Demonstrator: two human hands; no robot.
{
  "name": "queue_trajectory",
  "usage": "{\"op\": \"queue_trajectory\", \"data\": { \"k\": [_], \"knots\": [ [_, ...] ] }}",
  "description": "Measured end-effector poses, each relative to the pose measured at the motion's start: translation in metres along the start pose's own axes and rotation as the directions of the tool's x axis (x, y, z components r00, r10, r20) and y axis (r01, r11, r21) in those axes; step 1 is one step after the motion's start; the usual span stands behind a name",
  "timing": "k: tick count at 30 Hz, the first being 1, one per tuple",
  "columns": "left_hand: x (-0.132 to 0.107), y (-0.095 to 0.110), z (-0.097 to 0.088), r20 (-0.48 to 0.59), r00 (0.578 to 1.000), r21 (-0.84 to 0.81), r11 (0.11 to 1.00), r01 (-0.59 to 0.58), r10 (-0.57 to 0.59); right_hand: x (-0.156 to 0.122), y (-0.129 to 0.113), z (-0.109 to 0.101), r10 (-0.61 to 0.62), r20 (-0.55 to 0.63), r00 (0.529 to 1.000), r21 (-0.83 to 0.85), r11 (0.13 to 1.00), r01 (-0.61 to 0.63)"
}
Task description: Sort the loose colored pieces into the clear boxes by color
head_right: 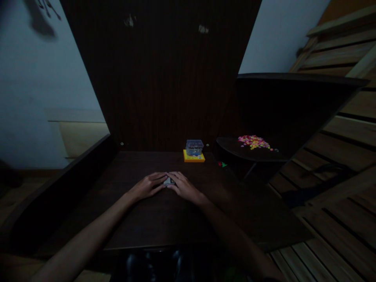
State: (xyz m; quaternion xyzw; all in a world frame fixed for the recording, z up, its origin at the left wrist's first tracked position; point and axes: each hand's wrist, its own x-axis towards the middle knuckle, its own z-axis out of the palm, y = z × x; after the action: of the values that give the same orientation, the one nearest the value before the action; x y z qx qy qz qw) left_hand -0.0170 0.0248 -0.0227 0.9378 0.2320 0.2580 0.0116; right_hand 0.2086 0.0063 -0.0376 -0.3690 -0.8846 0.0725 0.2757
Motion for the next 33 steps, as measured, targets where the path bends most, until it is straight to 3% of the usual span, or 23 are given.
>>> {"op": "queue_trajectory", "data": {
  "k": [4, 9, 13, 16, 23, 29, 33],
  "knots": [
    [0.001, 0.0, -0.001, -0.074, 0.991, 0.01, 0.994, 0.113, -0.112, 0.005, 0.012, -0.018, 0.039, -0.05, 0.998, 0.005, 0.999, -0.038],
    [0.002, -0.003, -0.005, -0.141, 0.964, 0.098, 0.966, 0.24, -0.226, 0.022, 0.051, -0.07, 0.06, -0.209, 0.976, -0.102, 0.991, -0.083],
    [0.003, -0.004, -0.006, -0.085, 0.965, 0.129, 0.958, 0.256, -0.246, 0.042, 0.086, -0.116, 0.075, -0.269, 0.96, -0.164, 0.979, -0.123],
    [0.003, -0.002, -0.006, -0.014, 0.971, 0.126, 0.963, 0.238, -0.238, 0.053, 0.109, -0.136, 0.106, -0.322, 0.941, -0.172, 0.971, -0.169],
    [0.004, 0.001, -0.004, 0.075, 0.965, 0.129, 0.962, 0.241, -0.252, 0.064, 0.146, -0.135, 0.15, -0.277, 0.949, -0.19, 0.96, -0.207],
    [0.005, 0.003, -0.006, 0.101, 0.963, 0.147, 0.961, 0.236, -0.252, 0.063, 0.158, -0.126, 0.196, -0.26, 0.946, -0.201, 0.947, -0.251],
    [0.007, 0.007, -0.01, 0.054, 0.978, 0.167, 0.968, 0.189, -0.201, 0.058, 0.159, -0.125, 0.191, -0.306, 0.933, -0.254, 0.928, -0.273]
  ]
}}
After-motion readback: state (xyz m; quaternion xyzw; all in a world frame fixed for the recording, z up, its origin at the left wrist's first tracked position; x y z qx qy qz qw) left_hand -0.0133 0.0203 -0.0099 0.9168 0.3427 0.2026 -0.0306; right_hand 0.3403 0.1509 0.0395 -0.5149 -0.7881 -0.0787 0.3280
